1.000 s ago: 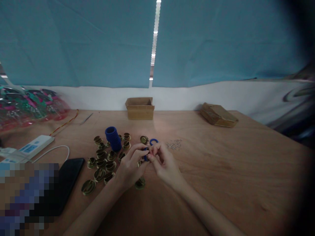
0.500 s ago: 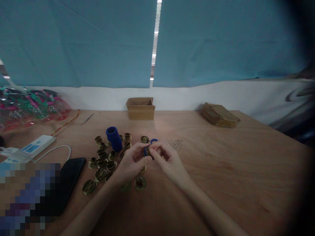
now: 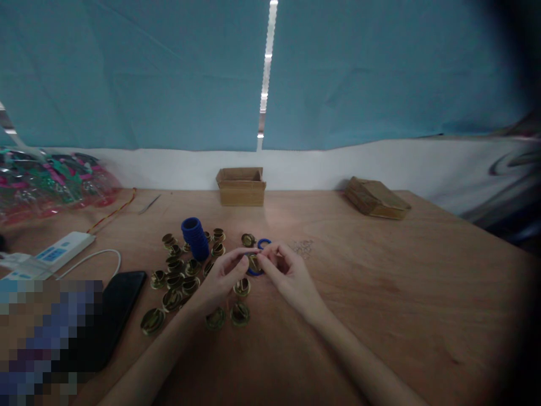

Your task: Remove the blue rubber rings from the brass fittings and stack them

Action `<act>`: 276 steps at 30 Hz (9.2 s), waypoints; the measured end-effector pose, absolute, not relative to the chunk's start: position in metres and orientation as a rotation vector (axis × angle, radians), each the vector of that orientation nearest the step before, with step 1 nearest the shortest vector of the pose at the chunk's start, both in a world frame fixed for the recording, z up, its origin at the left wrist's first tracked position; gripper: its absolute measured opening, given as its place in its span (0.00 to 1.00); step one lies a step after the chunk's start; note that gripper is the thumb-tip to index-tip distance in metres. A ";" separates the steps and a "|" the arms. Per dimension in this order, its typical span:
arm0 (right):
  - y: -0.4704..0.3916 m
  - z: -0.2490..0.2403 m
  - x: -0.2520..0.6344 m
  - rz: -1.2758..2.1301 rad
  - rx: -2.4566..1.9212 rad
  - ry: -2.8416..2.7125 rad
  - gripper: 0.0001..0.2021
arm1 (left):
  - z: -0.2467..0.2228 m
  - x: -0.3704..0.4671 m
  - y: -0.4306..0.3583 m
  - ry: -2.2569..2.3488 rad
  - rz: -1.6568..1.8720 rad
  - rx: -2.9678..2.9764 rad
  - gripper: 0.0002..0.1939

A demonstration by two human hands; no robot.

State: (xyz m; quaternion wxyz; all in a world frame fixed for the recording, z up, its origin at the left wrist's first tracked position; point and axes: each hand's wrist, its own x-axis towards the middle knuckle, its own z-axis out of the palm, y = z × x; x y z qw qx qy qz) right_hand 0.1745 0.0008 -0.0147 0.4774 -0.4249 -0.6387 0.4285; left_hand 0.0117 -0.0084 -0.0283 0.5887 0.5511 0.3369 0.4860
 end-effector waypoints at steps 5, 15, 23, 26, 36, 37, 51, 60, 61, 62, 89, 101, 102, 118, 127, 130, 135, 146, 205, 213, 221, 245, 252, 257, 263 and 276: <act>0.003 -0.016 0.173 1.196 -0.969 -1.449 0.06 | -0.023 0.011 -0.008 0.736 1.128 1.330 0.18; 0.009 -0.015 0.183 1.466 -1.089 -1.490 0.10 | -0.029 0.021 -0.009 0.735 1.085 1.337 0.19; 0.011 -0.011 0.189 1.063 -1.019 -1.626 0.06 | -0.032 0.018 -0.010 1.293 1.180 1.706 0.22; 0.008 -0.012 0.187 0.939 -1.028 -1.882 0.07 | -0.033 0.017 -0.010 1.348 1.128 1.912 0.14; 0.005 -0.023 0.188 0.371 -0.998 -2.354 0.09 | -0.033 0.019 -0.010 1.211 1.004 2.083 0.22; 0.004 -0.024 0.188 0.353 -0.994 -2.375 0.09 | -0.033 0.019 -0.010 1.212 0.981 2.091 0.21; 0.045 0.002 0.258 -0.163 -1.741 -2.133 0.11 | -0.033 0.016 -0.013 1.291 0.824 2.159 0.09; 0.067 -0.009 0.327 -0.040 -2.275 -2.081 0.10 | -0.035 0.017 -0.013 1.298 0.776 2.222 0.09; 0.067 -0.010 0.328 -0.002 -2.298 -2.088 0.10 | -0.035 0.017 -0.013 1.296 0.773 2.225 0.09; 0.067 -0.011 0.328 0.028 -2.313 -2.097 0.10 | -0.035 0.017 -0.012 1.296 0.770 2.228 0.09; 0.085 -0.066 0.158 0.183 -1.269 -2.158 0.09 | -0.033 0.009 -0.003 1.658 1.013 1.930 0.10; 0.010 -0.040 0.169 0.057 -0.734 -2.171 0.16 | -0.037 0.017 0.006 0.907 1.179 0.905 0.20; 0.009 -0.041 0.170 0.038 -0.696 -2.202 0.17 | -0.037 0.016 0.007 0.890 1.200 0.886 0.20; 0.054 -0.075 0.198 0.299 -1.175 -2.118 0.12 | -0.034 0.014 0.007 1.024 1.431 1.060 0.21; 0.037 -0.026 0.186 1.010 -1.006 -1.414 0.18 | -0.033 0.015 0.005 1.022 1.403 1.086 0.19; 0.029 -0.019 0.181 1.176 -0.915 -1.449 0.19 | -0.037 0.017 0.005 0.989 1.366 1.101 0.19; 0.018 -0.022 0.171 1.144 -0.899 -1.526 0.15 | -0.039 0.022 0.001 0.963 1.286 1.146 0.21; 0.010 -0.042 0.165 0.860 -0.999 -1.509 0.09 | -0.028 0.030 -0.008 0.802 1.154 1.201 0.19; 0.013 -0.029 0.178 0.636 -1.130 -2.152 0.15 | -0.045 0.019 0.005 1.032 1.348 1.286 0.10; 0.010 -0.025 0.179 0.773 -1.051 -2.118 0.14 | -0.031 0.011 0.004 1.095 1.405 1.191 0.15; 0.014 -0.030 0.180 0.904 -1.060 -2.047 0.14 | -0.030 0.014 0.002 1.124 1.393 1.290 0.13; 0.015 -0.026 0.177 1.137 -1.015 -1.869 0.14 | -0.028 0.016 0.002 0.959 1.221 1.077 0.21; 0.022 -0.032 0.181 1.188 -1.011 -1.766 0.15 | -0.028 0.015 0.000 0.797 1.211 1.051 0.24; 0.024 -0.034 0.181 1.261 -1.002 -1.720 0.14 | -0.029 0.015 -0.001 0.792 1.208 1.073 0.23; 0.022 -0.027 0.182 1.287 -0.991 -1.720 0.13 | -0.025 0.014 -0.002 0.816 1.221 1.068 0.24; 0.025 -0.023 0.188 1.180 -1.011 -1.734 0.12 | -0.018 0.016 -0.006 0.851 1.096 1.166 0.18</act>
